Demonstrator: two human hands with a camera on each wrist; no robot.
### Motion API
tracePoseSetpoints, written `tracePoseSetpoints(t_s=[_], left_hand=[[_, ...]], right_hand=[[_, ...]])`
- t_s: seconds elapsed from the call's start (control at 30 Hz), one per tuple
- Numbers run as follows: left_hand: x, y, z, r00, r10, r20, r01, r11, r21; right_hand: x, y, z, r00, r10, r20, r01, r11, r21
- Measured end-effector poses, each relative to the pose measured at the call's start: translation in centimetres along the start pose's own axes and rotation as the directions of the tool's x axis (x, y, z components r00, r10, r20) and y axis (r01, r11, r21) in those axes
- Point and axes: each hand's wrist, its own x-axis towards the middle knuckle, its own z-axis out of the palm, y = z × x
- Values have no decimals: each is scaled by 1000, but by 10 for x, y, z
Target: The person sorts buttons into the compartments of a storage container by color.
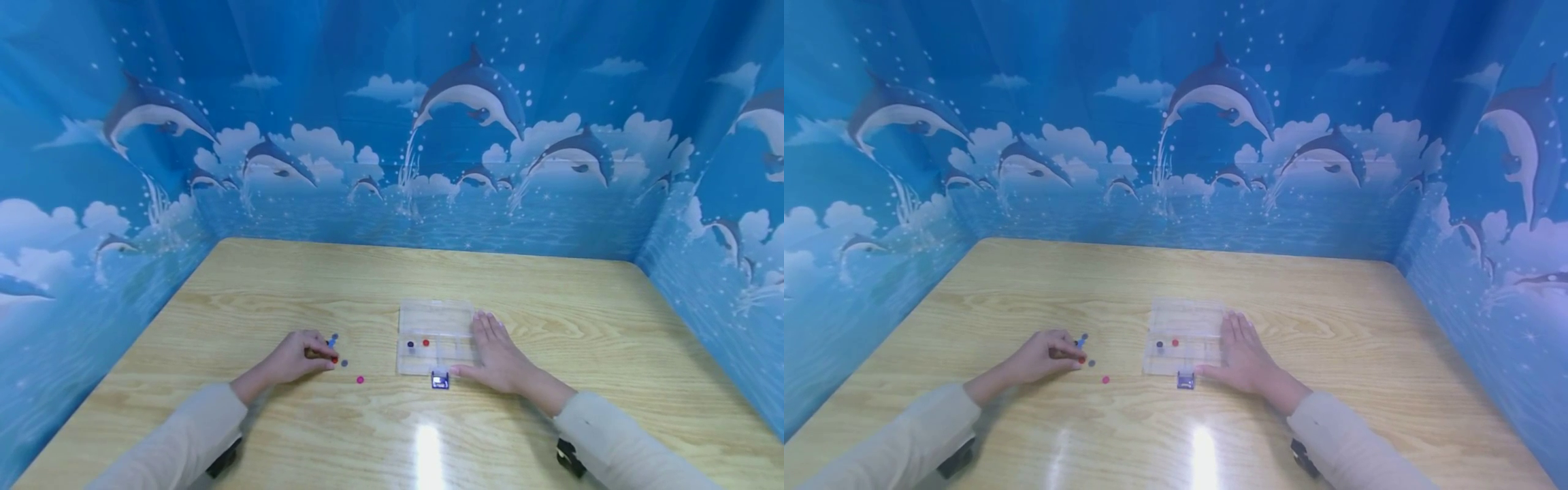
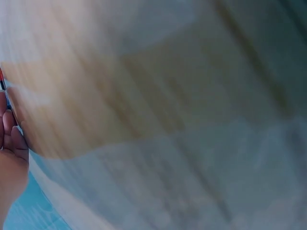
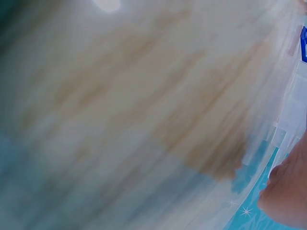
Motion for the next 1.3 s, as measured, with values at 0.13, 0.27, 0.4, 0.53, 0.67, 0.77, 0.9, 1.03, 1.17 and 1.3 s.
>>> tracePoseSetpoints(t_s=[0.13, 0.27, 0.4, 0.53, 0.67, 0.77, 0.9, 1.03, 1.17, 1.3], left_hand=[[1, -1, 1, 1000, -1, -11, 1, 1000, 12], [1, -1, 2, 1000, 6, -21, -6, 1000, 9], [1, -1, 3, 1000, 13, -22, -12, 1000, 6], [2, -2, 4, 1000, 19, -22, -19, 1000, 0], [2, -1, 3, 1000, 9, -16, -9, 1000, -4], [2, -1, 3, 1000, -3, -12, 3, 1000, -8], [3, -1, 3, 1000, 1, -13, -2, 1000, -24], [4, -1, 3, 1000, -9, -19, 8, 999, -41], [4, 0, 3, 999, -26, -28, 26, 999, -27], [4, 1, 3, 999, -29, -37, 28, 1000, -12]], right_hand=[[0, 0, 0, 1000, -3, 0, 3, 1000, -2], [0, 1, 0, 1000, -5, 2, 5, 1000, -1], [0, 0, 0, 1000, -2, 8, 2, 1000, 5], [-1, 0, -1, 1000, -1, 10, 1, 1000, 6], [-1, -1, -1, 1000, -1, 8, 1, 1000, 5], [-1, -1, -2, 1000, -5, 3, 5, 1000, 8], [-1, -1, -2, 1000, -7, 1, 7, 1000, 7], [-1, -1, -2, 1000, -6, 2, 6, 1000, 6], [-1, -1, -2, 1000, -5, 4, 5, 1000, 13], [-1, -1, -2, 1000, -6, 7, 6, 1000, 19]])
